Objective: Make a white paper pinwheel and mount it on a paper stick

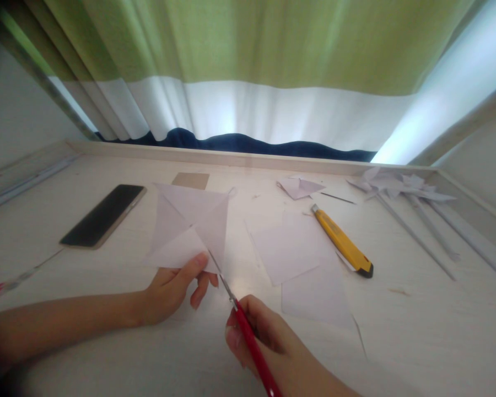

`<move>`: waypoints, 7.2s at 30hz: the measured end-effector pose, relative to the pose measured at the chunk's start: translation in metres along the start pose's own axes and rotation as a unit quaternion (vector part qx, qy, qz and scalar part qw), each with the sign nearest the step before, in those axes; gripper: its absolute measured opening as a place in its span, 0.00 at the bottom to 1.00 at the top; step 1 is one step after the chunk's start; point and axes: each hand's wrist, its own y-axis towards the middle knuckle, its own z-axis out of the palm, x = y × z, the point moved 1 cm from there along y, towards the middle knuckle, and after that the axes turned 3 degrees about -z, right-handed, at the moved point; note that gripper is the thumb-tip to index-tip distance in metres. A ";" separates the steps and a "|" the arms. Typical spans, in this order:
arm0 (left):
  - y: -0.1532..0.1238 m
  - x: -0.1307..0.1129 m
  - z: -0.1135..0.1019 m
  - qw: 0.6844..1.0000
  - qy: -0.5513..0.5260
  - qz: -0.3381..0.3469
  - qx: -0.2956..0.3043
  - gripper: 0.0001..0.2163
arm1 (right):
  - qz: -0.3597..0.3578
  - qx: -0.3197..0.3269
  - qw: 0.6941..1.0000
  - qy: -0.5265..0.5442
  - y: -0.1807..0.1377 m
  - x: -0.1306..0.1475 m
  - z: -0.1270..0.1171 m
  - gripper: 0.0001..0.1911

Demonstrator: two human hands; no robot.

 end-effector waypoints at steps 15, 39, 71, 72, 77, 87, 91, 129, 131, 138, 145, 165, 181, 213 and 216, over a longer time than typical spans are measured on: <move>-0.001 0.003 -0.001 0.999 0.010 -0.022 0.021 0.26 | -0.002 0.007 1.000 0.004 -0.001 0.002 0.002 0.15; -0.001 0.002 0.000 0.999 -0.022 -0.024 0.015 0.26 | 0.020 -0.008 1.000 -0.018 -0.003 0.000 0.002 0.18; 0.000 0.004 0.000 0.997 -0.057 -0.038 0.017 0.23 | 0.089 -0.009 0.995 -0.041 -0.004 0.010 0.009 0.23; 0.000 0.004 0.000 0.997 -0.058 -0.038 0.016 0.23 | 0.090 -0.005 0.995 -0.044 -0.004 0.010 0.010 0.24; 0.000 0.004 0.001 0.997 -0.063 -0.044 0.022 0.23 | 0.094 -0.003 0.994 -0.051 -0.005 0.009 0.010 0.22; 0.000 0.004 0.000 0.997 -0.066 -0.041 0.029 0.23 | 0.086 -0.012 0.996 -0.038 -0.005 0.004 0.010 0.23; 0.000 0.004 0.001 0.997 -0.068 -0.035 0.023 0.23 | 0.093 -0.005 0.995 -0.044 -0.004 0.005 0.009 0.24; -0.004 -0.004 0.000 0.995 -0.021 -0.045 0.087 0.24 | 0.043 0.029 0.998 -0.022 -0.001 -0.009 0.001 0.21; -0.004 -0.004 -0.001 0.995 -0.013 -0.048 0.089 0.24 | 0.038 0.030 0.998 -0.027 -0.001 -0.008 0.001 0.21; -0.004 -0.004 -0.002 0.995 -0.015 -0.042 0.089 0.24 | 0.037 0.028 0.999 -0.026 -0.002 -0.008 0.001 0.21; -0.004 -0.003 -0.001 0.996 -0.021 -0.038 0.081 0.25 | 0.026 0.038 0.999 -0.009 -0.002 -0.007 0.002 0.21; -0.004 -0.001 -0.001 0.997 -0.033 -0.049 0.052 0.26 | 0.031 0.037 0.999 -0.018 -0.001 -0.006 0.001 0.22; -0.005 -0.001 -0.001 0.996 -0.048 -0.040 0.064 0.24 | 0.028 0.031 0.999 -0.018 0.000 -0.004 0.002 0.22; -0.007 -0.001 0.002 0.989 0.001 -0.064 0.134 0.25 | 0.039 0.035 0.997 -0.059 0.000 -0.003 0.004 0.25; -0.006 0.000 0.003 0.989 0.001 -0.060 0.134 0.25 | 0.043 0.027 0.997 -0.055 -0.001 -0.002 0.004 0.25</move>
